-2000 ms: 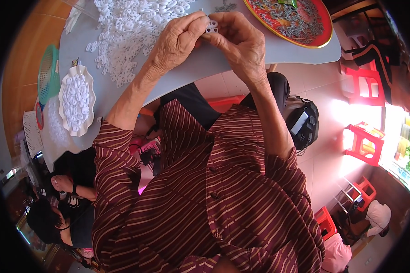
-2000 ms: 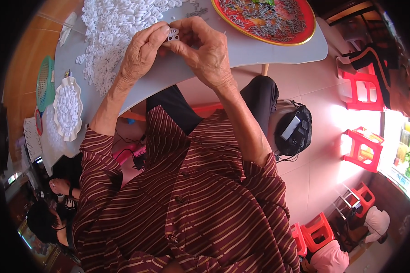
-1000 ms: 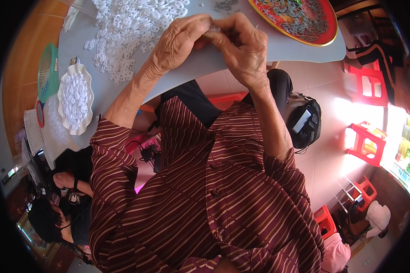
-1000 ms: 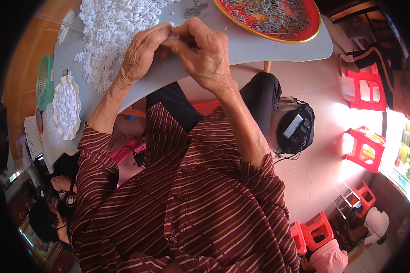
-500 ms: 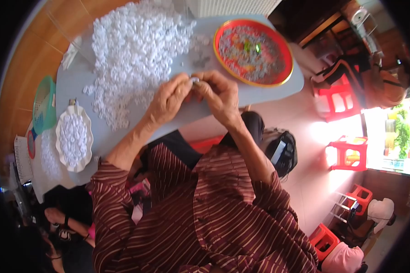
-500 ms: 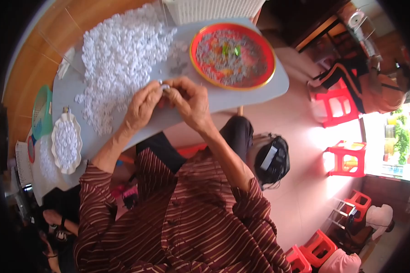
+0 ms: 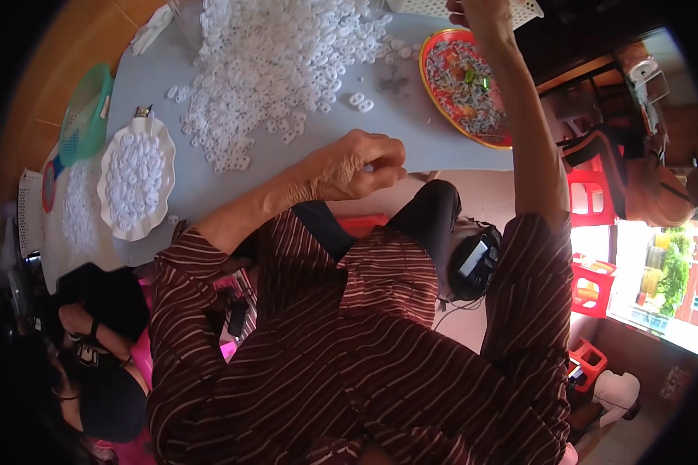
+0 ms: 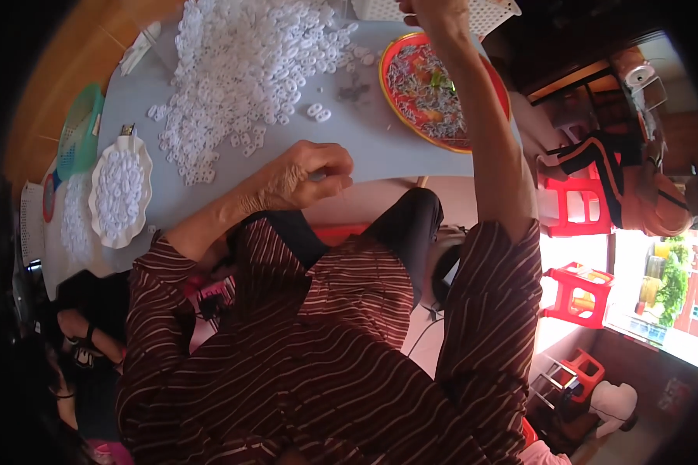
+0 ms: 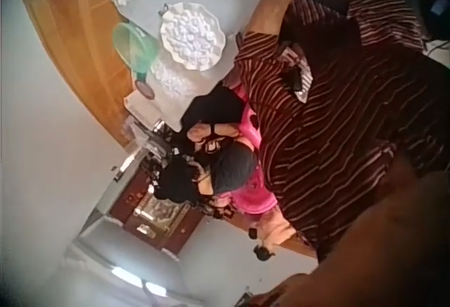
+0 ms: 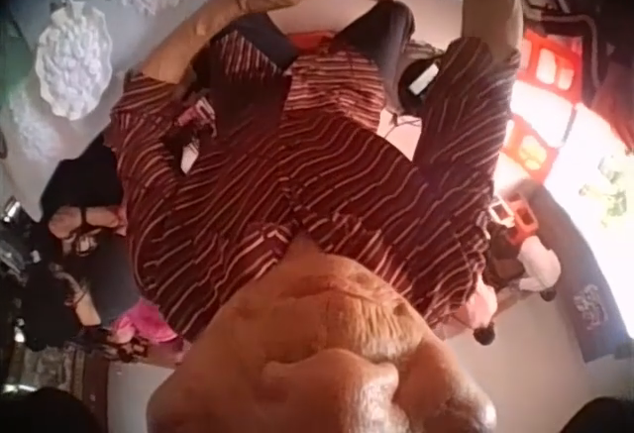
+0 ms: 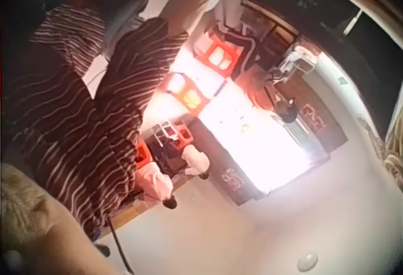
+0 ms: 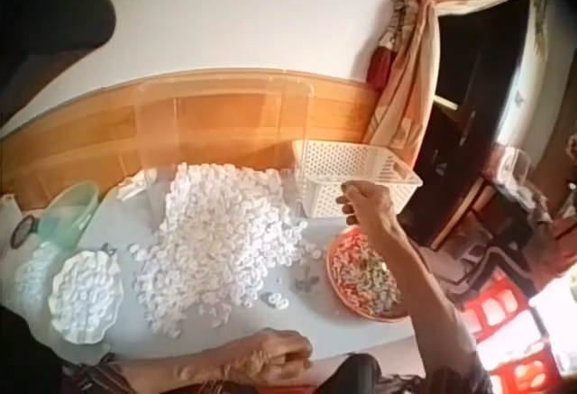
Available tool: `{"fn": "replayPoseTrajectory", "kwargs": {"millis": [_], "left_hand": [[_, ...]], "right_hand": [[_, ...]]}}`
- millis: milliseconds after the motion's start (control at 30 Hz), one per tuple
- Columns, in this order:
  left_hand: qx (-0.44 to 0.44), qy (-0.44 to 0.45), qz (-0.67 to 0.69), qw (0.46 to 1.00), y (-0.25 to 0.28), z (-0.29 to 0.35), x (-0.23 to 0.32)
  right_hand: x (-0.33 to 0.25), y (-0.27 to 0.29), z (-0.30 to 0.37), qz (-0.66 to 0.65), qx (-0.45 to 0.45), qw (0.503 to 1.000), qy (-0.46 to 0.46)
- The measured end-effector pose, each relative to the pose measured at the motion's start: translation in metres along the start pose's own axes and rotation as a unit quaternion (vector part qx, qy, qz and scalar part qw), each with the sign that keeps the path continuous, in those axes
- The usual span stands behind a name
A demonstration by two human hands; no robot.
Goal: Assembling small white plastic components at a table.
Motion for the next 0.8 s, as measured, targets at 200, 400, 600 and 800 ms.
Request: {"fn": "replayPoseTrajectory", "kwargs": {"millis": [200,400,600,800], "left_hand": [[0.003,0.002,-0.017,1.000,-0.002,0.012,0.001],[-0.027,0.011,-0.006,1.000,-0.013,0.012,-0.007],[-0.028,-0.024,-0.032,0.999,-0.017,0.015,0.006],[-0.026,-0.020,-0.016,0.999,-0.020,0.026,0.012]], "right_hand": [[-0.002,-0.091,0.093,0.203,-0.227,0.938,0.164],[-0.007,-0.129,0.127,0.247,-0.300,0.901,0.193],[-0.003,-0.157,0.141,0.298,-0.328,0.854,0.272],[-0.005,-0.163,0.144,0.353,-0.317,0.820,0.320]]}}
Point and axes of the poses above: each hand's wrist, its own z-axis away from the middle knuckle, its own y-axis out of the back of the hand, x = y × z, the point moved 7 cm from there along -z, towards the middle knuckle, and after that the axes turned 6 degrees about -x, right-handed, at the moved point
